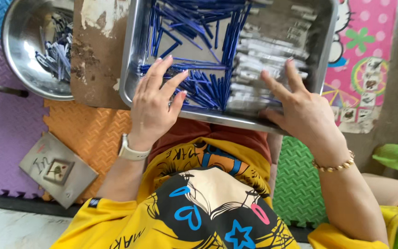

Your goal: The person sits on a colorful foam mat and assembles pens by inserting blue ink cartridges into white plastic barrels. They pick up a barrel and a cartridge from a metal tray, insert the cartridge, and place the completed pen into a metal bowl.

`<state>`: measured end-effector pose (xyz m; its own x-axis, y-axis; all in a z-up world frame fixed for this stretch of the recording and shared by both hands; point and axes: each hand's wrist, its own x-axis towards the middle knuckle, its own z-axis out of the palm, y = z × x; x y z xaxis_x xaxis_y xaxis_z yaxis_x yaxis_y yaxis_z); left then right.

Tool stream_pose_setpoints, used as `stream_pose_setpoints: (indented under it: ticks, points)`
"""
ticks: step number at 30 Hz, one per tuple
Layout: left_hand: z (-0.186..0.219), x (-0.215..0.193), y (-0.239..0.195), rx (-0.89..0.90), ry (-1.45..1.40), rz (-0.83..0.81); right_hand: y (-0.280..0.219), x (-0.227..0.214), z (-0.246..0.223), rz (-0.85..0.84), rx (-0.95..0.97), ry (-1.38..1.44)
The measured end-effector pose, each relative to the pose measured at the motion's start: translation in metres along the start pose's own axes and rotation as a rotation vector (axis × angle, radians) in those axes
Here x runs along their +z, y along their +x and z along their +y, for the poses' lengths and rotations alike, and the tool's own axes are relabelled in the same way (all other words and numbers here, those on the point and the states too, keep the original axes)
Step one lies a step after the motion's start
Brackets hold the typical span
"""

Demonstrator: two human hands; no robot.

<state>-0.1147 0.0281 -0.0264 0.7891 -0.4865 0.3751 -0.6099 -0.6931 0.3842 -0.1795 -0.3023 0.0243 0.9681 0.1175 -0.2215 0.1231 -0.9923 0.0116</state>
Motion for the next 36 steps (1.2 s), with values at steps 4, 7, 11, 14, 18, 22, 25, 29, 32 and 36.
stream_pose_setpoints:
  ticks: [4,7,11,14,18,22,25,29,32,36]
  points:
    - [0.002,0.000,0.003,-0.015,-0.031,0.010,0.015,0.005,-0.001,-0.017,0.090,0.029]
    - [0.000,0.001,0.002,-0.004,-0.021,0.029,0.029,0.007,0.005,0.075,0.088,0.047]
    - [0.000,0.002,0.000,-0.023,-0.026,0.031,0.030,0.017,0.012,0.184,0.093,0.133]
    - [0.001,0.002,0.000,-0.024,-0.024,0.048,0.019,0.034,0.011,0.418,-0.002,0.215]
    - [-0.011,0.021,-0.006,-0.040,-0.005,0.108,0.018,0.078,0.016,0.616,0.079,0.138]
    - [-0.010,0.021,-0.005,-0.037,-0.030,0.127,0.020,0.061,0.009,0.596,0.113,0.231]
    - [-0.009,0.016,0.000,-0.040,-0.083,0.101,0.017,0.049,0.001,0.543,0.135,0.330]
    - [0.004,0.007,0.021,0.007,-0.311,0.172,0.020,0.038,-0.019,0.562,0.087,0.542]
    - [0.023,-0.003,0.039,0.198,-0.222,0.206,0.028,0.015,-0.048,0.451,-0.008,0.634]
    - [0.026,0.001,0.050,0.398,-0.106,0.134,0.044,-0.016,-0.076,0.180,-0.030,1.204]
